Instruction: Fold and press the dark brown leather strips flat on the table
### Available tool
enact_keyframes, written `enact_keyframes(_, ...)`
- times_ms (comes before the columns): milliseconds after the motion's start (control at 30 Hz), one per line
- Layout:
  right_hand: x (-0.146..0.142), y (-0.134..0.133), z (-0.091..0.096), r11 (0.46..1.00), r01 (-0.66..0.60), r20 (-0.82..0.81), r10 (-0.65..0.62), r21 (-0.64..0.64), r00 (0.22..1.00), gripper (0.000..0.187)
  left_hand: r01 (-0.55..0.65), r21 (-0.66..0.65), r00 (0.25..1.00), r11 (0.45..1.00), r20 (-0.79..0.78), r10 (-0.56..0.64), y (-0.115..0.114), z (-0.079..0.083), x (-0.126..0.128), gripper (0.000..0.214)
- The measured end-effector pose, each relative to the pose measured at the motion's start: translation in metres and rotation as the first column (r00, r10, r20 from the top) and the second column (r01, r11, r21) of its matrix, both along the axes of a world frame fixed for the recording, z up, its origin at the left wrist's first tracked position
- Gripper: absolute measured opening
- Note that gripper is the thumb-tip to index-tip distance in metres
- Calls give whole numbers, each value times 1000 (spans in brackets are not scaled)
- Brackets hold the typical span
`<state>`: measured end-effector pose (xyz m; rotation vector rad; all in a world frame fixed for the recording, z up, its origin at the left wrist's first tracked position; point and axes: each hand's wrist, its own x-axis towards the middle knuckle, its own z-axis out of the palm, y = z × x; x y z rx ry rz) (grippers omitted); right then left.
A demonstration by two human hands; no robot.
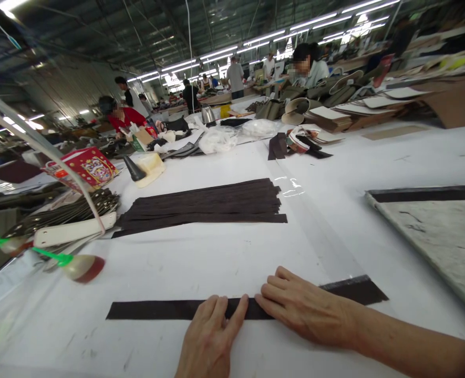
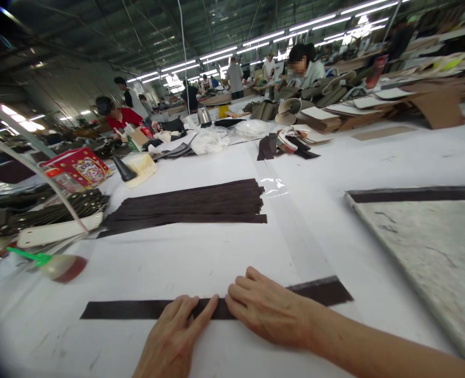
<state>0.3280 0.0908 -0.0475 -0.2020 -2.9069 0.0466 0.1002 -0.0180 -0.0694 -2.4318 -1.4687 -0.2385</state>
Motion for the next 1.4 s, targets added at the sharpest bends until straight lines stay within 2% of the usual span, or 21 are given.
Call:
enact_keyframes(167, 8, 0, -2, 1000, 18, 0, -18, 3, 1000, 20, -29, -150, 997, 988, -79, 17, 2, 6, 6, 79)
enact_keyframes(467, 30, -1, -2, 999, 37, 3, -37, 29, 999, 21, 6, -115, 994, 993, -108, -18, 3, 7, 6, 86)
enact_keyframes(733, 49, -2, 5, 997, 70, 22, -70, 20, 997, 26, 0, -118, 992, 993, -122, -15, 4, 8, 5, 89)
enact_keyframes(967, 62, -3, 6, 996, 82, 52, -84, 38, 995, 26, 11, -130, 996, 991, -85, -22, 3, 8, 5, 89)
enact_keyframes(1067, 50, -10, 6, 993, 104, 60, -107, 48, 992, 24, -6, -91, 996, 996, -85, -2, 5, 10, -10, 90)
enact_keyframes(1233, 4, -23, 3, 987, 150, 28, -152, 61, 988, 17, -25, 6, 998, 1000, -53, 25, 10, 23, -48, 82)
enact_keyframes(1300, -10, -28, 1, 984, 170, 23, -171, 55, 985, 15, -26, 29, 998, 999, 49, 25, 11, 30, -48, 68)
enact_keyframes(1400, -17, -31, -5, 981, 189, 16, -190, 45, 982, 13, -12, 39, 963, 999, 268, 1, 12, 33, -27, 46)
